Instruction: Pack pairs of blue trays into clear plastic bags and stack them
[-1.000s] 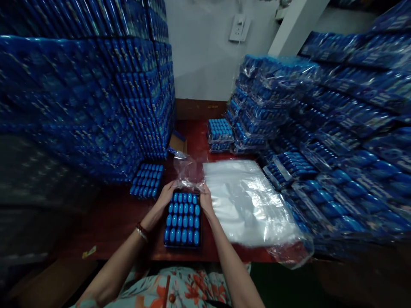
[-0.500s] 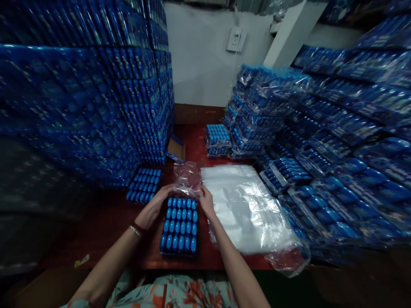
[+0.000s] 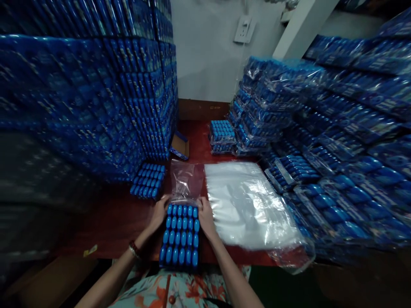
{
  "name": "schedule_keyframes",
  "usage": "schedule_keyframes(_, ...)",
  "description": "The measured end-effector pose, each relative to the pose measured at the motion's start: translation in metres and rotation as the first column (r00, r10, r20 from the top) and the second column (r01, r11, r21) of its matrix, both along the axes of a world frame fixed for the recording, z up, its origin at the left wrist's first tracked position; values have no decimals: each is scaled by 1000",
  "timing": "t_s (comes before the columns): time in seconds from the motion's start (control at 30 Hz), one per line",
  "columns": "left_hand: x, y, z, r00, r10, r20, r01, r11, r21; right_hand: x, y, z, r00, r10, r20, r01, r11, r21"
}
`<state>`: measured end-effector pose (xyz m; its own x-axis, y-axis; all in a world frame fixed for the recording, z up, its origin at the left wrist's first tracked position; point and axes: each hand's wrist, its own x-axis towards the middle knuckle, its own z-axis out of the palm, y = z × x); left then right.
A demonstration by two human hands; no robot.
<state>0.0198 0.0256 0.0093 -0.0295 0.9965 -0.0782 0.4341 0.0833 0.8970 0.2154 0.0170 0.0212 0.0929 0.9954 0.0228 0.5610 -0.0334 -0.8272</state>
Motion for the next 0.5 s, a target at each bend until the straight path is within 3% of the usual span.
schedule_keyframes(0.1,-7,-21,-1,997,-13,75,11,1000,25,-6,-19,8,997,-6,-74,3,999,-32)
schedule_keyframes(0.2,-11,-26,-1,980,1,199,-13,998,57,-10,-22,13,994,-27,-107,26,1000,-12)
schedule_keyframes(0.3,-12,-22,-6,958,103,269,-102,995,-17,-11,-14,6,979,-73,-190,69,997,-27)
schedule_keyframes(0.4,-10,-25,-13,946,188,265,-163,980,-114,-7,-8,-6,963,-155,-221,128,983,-131)
schedule_keyframes(0.5,-13,-36,-13,969,122,217,-104,990,-91,1,-14,-12,966,-179,-189,143,972,-188)
